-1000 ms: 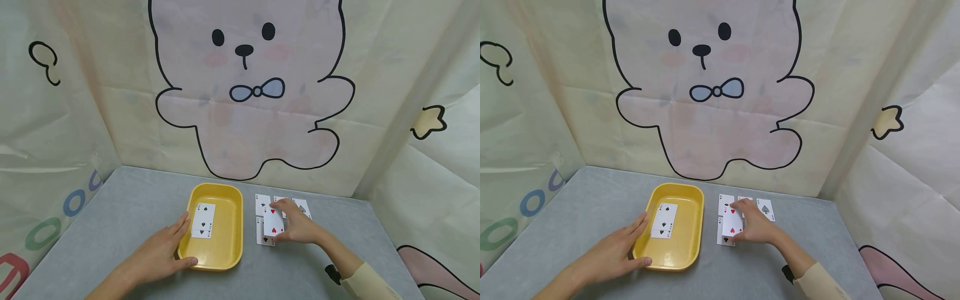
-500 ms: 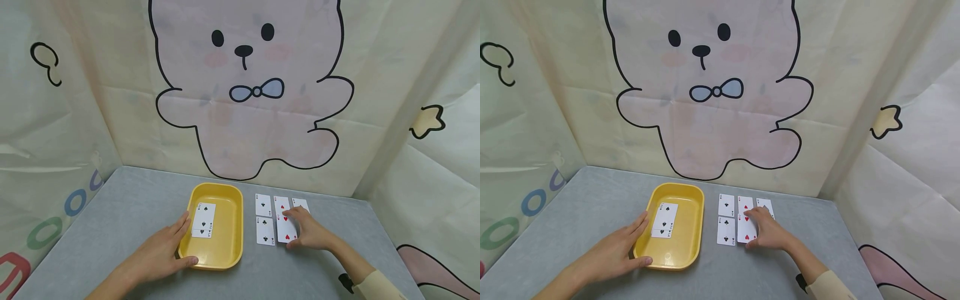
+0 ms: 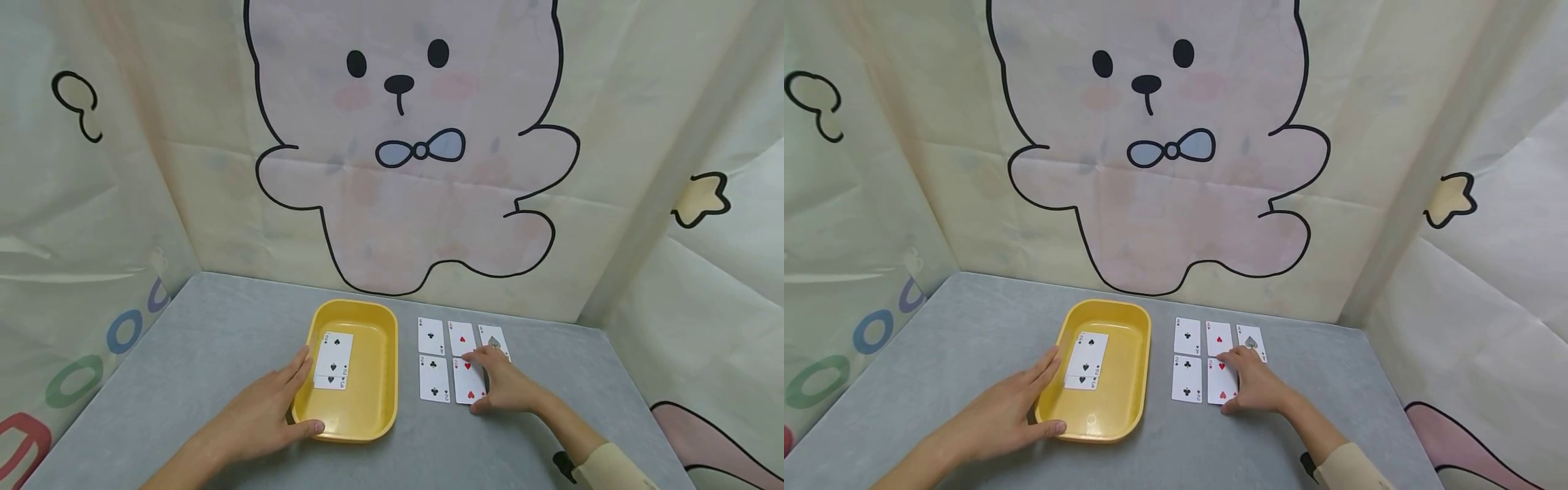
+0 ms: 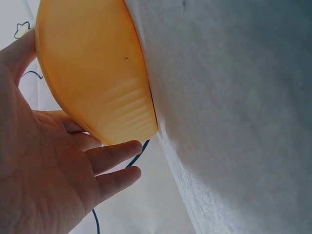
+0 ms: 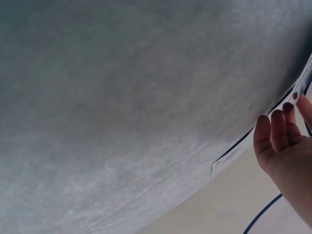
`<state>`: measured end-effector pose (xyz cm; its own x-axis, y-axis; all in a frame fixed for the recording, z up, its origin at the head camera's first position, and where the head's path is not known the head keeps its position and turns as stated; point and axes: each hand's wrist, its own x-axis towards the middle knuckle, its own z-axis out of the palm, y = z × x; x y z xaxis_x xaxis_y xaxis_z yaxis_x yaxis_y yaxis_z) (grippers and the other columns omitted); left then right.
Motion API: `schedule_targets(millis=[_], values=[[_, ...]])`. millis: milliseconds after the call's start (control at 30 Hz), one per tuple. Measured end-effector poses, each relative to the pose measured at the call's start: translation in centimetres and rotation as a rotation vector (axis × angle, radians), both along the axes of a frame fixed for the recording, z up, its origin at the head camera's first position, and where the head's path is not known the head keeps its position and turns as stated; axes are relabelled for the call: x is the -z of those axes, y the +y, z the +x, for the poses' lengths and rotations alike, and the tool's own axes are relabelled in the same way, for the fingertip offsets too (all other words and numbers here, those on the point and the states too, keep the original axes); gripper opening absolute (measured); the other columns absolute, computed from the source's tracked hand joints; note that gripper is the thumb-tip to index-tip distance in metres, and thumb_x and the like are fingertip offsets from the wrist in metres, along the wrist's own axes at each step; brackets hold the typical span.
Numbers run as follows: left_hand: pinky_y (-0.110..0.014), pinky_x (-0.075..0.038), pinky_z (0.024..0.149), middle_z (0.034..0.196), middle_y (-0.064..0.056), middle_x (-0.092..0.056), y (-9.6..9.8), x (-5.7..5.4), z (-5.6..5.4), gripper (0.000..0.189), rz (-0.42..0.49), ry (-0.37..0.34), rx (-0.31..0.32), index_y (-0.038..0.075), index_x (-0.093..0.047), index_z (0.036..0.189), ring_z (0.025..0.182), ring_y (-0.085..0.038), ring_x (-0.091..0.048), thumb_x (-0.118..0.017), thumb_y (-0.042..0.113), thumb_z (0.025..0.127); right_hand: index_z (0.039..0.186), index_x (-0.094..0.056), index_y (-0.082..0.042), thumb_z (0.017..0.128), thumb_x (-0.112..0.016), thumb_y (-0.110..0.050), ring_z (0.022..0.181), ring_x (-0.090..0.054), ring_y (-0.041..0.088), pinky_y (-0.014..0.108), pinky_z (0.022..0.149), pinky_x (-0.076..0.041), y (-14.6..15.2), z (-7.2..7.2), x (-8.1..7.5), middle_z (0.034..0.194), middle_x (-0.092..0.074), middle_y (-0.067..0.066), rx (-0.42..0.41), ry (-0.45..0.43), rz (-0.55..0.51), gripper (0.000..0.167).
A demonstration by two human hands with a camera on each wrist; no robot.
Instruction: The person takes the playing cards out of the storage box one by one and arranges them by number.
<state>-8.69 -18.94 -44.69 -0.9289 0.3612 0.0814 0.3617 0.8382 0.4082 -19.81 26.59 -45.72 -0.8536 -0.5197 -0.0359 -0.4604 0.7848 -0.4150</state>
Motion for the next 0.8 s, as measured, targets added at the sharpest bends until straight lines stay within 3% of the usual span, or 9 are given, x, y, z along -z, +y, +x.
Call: schedule_targets(millis=[267, 800], values=[[-0.054, -0.047, 0.108, 0.17, -0.012, -0.029, 0.08, -0.09, -0.03, 0.106, 0.001, -0.018, -0.005, 0.0, -0.036, 0.161, 0.137, -0.04, -0.054, -0.072, 0.068, 0.088, 0.137, -0.064, -0.006, 0.064, -0.097, -0.032, 0.119, -0.05, 0.028, 0.051, 0.101, -0.048, 0.06, -0.25, 0.3, 0.127, -0.056, 0.006, 0.015, -0.011, 0.013, 0.084], [-0.055, -0.047, 0.108, 0.171, -0.012, -0.029, 0.15, -0.17, -0.04, 0.106, 0.0, -0.026, -0.01, 0.001, -0.035, 0.162, 0.137, -0.04, -0.053, -0.072, 0.067, 0.088, 0.139, -0.062, -0.005, 0.062, -0.098, -0.033, 0.123, -0.05, 0.033, 0.059, 0.105, -0.045, 0.29, -0.35, 0.52, 0.132, -0.056, 0.011, 0.011, -0.022, 0.003, 0.089]])
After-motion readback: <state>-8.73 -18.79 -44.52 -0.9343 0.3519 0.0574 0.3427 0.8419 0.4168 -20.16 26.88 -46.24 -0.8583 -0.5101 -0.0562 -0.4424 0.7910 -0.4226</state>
